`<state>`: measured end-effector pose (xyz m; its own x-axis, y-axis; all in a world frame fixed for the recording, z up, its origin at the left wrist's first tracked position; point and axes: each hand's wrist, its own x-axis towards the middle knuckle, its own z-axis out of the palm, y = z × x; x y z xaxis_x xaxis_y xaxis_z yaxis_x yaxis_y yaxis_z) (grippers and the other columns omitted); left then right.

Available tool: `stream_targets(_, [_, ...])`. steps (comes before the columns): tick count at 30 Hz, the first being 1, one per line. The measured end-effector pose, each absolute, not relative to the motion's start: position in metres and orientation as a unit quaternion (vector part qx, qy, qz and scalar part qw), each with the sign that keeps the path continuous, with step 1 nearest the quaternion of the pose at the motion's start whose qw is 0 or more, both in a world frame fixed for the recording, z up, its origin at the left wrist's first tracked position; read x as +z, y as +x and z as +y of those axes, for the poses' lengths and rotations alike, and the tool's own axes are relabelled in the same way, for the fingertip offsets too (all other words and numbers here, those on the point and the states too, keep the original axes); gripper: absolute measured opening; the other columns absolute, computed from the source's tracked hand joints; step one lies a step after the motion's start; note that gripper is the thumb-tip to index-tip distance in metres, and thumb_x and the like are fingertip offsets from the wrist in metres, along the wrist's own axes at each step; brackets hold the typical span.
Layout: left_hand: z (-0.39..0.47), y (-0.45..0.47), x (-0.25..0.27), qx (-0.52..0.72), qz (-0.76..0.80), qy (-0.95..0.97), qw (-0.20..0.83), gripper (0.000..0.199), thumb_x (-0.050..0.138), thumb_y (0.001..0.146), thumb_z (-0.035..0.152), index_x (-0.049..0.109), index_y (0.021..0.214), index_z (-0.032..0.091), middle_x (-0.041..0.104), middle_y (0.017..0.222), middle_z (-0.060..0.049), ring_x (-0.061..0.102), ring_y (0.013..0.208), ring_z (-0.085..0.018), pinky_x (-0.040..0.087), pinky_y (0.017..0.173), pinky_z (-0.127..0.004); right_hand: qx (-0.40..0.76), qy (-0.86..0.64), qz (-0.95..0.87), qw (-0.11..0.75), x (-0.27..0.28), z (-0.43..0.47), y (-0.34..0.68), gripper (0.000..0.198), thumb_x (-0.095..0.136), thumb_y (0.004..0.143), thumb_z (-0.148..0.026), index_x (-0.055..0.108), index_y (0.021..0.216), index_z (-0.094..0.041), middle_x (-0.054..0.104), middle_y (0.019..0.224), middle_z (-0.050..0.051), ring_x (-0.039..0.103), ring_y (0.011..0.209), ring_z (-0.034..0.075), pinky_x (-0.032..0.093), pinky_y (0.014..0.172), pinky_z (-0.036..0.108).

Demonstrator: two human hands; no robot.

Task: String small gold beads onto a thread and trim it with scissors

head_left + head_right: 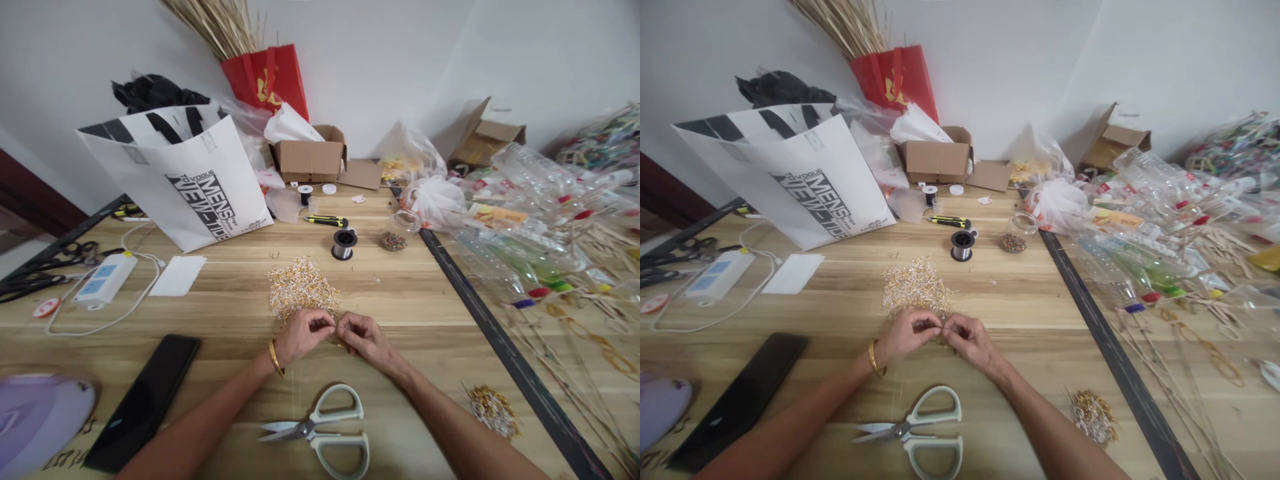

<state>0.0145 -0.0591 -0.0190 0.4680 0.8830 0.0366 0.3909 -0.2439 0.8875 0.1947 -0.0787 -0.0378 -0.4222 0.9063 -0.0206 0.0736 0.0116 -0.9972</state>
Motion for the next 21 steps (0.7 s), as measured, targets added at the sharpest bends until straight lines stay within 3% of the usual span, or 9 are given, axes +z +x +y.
stream_targets(21, [-0.06, 0.016, -0.013, 0.249, 0.394, 0.742, 0.482, 0.004, 0.053, 0.072, 0.014, 0.057, 0.071, 0.014, 0.054, 0.061, 0.002, 0.047, 0.056, -0.008, 0.039, 0.053, -0.018, 0.576, -0.406, -0.614, 0.356, -0.034, -0.08, 0.195, 0.034, 0.054, 0.084, -0.047, 0.052, 0.072, -0.015, 0.043, 0.053, -0.005, 0.041, 0.044, 0.006, 0.032, 0.043, 0.018])
